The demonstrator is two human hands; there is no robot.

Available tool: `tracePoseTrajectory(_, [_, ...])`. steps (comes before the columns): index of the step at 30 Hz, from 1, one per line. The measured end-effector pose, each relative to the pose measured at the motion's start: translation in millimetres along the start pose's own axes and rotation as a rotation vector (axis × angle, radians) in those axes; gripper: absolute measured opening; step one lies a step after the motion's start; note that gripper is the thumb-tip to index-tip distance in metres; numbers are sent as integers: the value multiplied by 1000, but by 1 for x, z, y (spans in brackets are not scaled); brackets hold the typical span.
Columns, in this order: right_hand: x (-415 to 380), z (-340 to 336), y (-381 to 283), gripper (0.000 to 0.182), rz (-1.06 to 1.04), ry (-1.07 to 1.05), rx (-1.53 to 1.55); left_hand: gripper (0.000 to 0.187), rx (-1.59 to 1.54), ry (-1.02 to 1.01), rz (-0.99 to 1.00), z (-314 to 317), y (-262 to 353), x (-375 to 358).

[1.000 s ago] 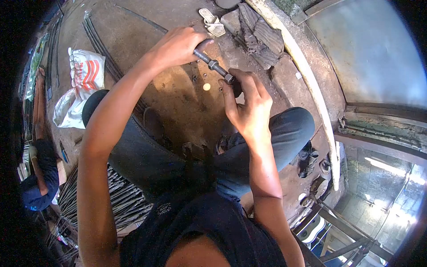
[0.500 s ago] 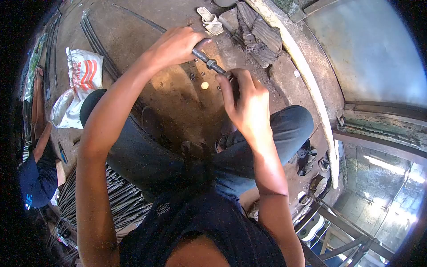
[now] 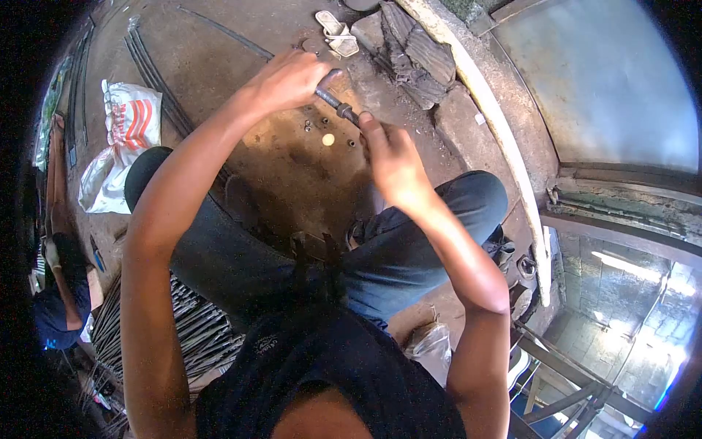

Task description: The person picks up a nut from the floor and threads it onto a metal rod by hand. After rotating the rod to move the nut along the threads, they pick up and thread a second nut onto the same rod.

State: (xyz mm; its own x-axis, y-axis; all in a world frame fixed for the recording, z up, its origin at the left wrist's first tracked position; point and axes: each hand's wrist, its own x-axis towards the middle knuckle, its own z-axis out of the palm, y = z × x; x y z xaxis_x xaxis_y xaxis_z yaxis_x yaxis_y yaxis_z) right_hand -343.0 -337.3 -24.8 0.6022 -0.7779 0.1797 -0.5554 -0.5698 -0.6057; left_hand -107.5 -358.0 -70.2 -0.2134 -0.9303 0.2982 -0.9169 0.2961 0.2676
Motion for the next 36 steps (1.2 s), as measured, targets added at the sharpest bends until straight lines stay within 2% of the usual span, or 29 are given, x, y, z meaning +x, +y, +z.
tracePoseTrajectory(2, [-5,5,15,32,156,-87,167,14,-20,-123,-20,10,-1,-1])
tracePoseTrajectory(6, [-11,10,36,40,464,-236,510,14,-43,-143,-13,18,1,0])
tracePoseTrajectory(7, [-11,-1,11,34,28,-75,-25,14,-25,-149,-8,21,-1,2])
tracePoseTrajectory(8, [-10,-3,10,34,24,-76,-24,14,-7,-156,-7,24,-5,1])
tracePoseTrajectory(10, [-7,-8,11,32,-333,-56,-583,15,-12,-186,-14,20,-5,-1])
tracePoseTrajectory(15, [0,-3,22,36,-456,-78,-573,16,-25,-204,-14,19,-4,-3])
tracePoseTrajectory(17, [-2,11,31,44,504,-297,547,14,-18,-171,8,9,0,-3])
tracePoseTrajectory(18, [-3,10,30,44,505,-302,544,14,-22,-170,4,10,0,-4])
tracePoseTrajectory(24, [-9,-4,15,44,-207,-71,-235,10,-7,-211,-48,19,-2,-1])
tracePoseTrajectory(25, [-6,-7,13,41,-380,-67,-414,10,-10,-199,-41,20,-3,-3])
tracePoseTrajectory(28, [-3,-10,16,35,-359,-154,-582,9,-10,-214,-31,18,-1,-2])
tracePoseTrajectory(30, [0,-8,18,32,-395,-147,-543,9,-7,-248,-35,14,0,-4])
tracePoseTrajectory(32, [-2,-2,29,38,-292,-172,-228,9,-22,-270,-57,11,4,-3])
tracePoseTrajectory(33, [-2,-1,27,38,-290,-173,-232,9,-26,-269,-55,11,5,-3])
tracePoseTrajectory(35, [-3,2,20,51,775,-451,849,9,-26,-240,-39,12,6,-5])
tracePoseTrajectory(36, [-3,2,21,51,778,-455,850,9,-28,-243,-42,14,6,-6])
